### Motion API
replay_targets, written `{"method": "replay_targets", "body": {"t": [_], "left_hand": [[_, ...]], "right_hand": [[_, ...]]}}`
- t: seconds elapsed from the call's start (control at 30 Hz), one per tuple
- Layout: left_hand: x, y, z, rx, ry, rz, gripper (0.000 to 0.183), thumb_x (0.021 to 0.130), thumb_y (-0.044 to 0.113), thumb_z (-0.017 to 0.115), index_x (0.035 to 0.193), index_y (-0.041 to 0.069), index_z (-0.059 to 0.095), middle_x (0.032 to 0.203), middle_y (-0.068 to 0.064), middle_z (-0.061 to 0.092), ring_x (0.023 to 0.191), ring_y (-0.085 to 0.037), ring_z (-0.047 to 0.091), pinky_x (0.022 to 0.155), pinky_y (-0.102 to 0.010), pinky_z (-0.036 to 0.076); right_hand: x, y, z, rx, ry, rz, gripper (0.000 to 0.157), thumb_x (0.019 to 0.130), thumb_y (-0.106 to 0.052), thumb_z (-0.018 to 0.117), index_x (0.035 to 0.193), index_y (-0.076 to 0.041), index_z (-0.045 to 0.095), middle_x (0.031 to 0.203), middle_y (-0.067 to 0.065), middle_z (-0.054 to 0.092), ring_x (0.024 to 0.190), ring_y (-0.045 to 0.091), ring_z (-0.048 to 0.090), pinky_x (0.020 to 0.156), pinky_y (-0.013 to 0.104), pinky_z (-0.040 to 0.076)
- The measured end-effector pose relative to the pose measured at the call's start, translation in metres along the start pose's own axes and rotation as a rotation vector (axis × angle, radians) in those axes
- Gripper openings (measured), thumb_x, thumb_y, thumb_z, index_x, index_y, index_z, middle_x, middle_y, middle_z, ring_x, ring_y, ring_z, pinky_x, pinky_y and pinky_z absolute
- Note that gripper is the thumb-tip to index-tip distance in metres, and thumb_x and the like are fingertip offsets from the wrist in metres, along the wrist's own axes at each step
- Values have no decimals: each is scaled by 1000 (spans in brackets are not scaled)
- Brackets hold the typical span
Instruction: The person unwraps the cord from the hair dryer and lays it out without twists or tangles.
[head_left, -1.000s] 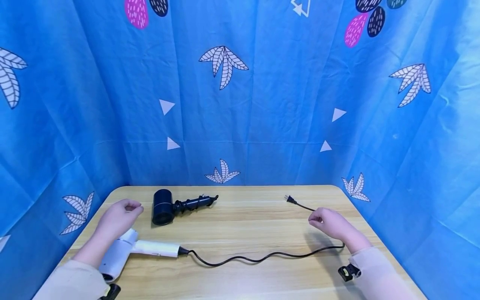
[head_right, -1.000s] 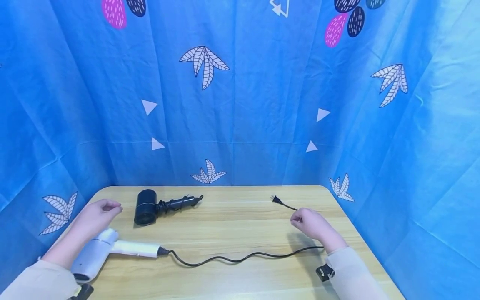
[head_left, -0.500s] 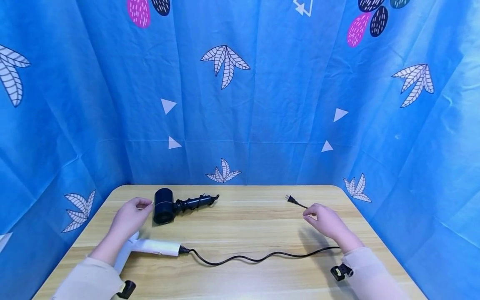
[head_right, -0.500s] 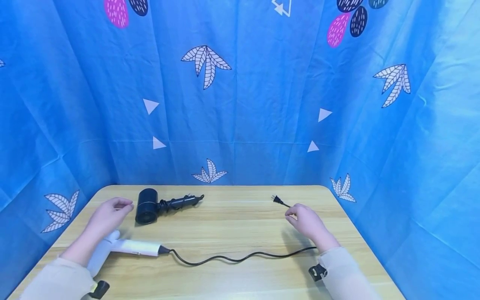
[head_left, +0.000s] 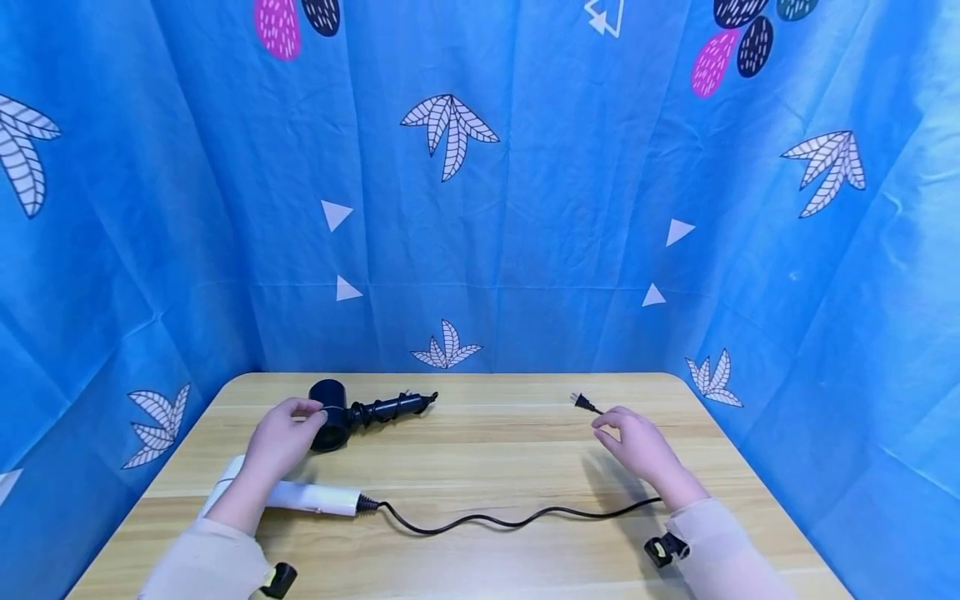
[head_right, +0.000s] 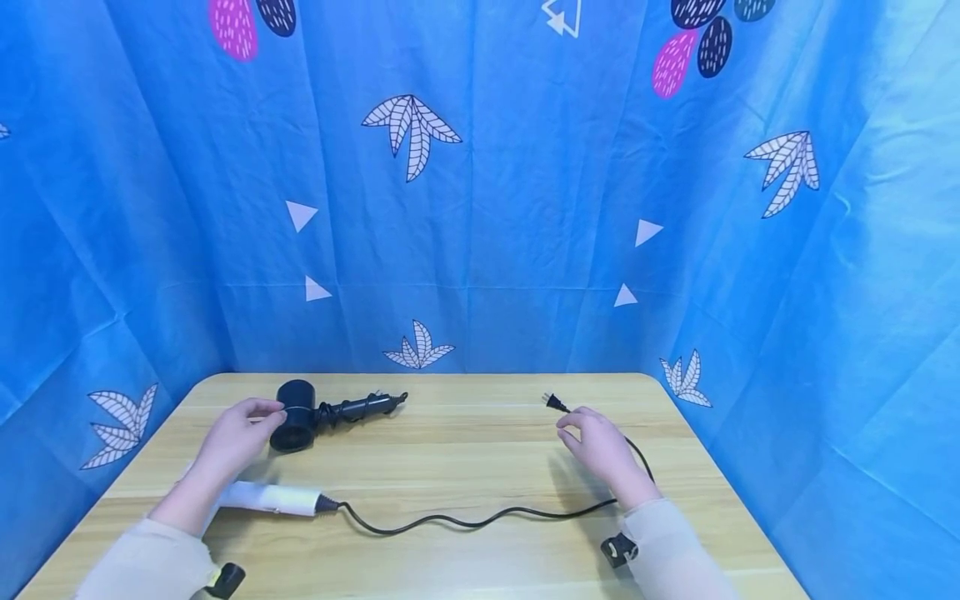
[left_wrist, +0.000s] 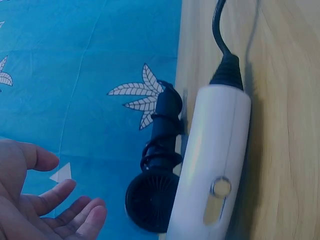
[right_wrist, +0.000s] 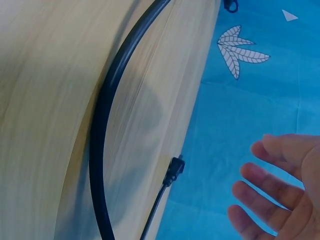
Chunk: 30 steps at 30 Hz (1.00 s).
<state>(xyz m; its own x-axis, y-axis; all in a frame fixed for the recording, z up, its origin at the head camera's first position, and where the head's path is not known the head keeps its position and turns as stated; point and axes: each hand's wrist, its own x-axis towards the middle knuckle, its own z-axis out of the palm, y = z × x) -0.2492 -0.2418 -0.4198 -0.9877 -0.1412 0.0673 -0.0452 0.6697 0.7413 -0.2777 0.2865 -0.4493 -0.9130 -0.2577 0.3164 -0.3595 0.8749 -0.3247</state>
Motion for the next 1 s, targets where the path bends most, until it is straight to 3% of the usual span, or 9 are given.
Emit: {"method": "replay_targets", "body": {"t": [0.47,1.0], "left_hand": [[-1,15,25,-59,40,15,47,101,32,54,132,-3,56,130,-24,59,118,-41,56,98,-54,44],[0,30,44,-95,57,8,52,101,33,54,141,0,49,137,-24,53,125,-42,52,100,-55,43]], "right_hand": [[4,-11,19,35,57,-4,15,92,-13,72,106,-8,75,107,8,69,99,32,67,88,52,53],[12,-34,34,72,128,-17,14,91,-11,73,104,-9,75,108,8,70,104,32,67,93,50,52]]}}
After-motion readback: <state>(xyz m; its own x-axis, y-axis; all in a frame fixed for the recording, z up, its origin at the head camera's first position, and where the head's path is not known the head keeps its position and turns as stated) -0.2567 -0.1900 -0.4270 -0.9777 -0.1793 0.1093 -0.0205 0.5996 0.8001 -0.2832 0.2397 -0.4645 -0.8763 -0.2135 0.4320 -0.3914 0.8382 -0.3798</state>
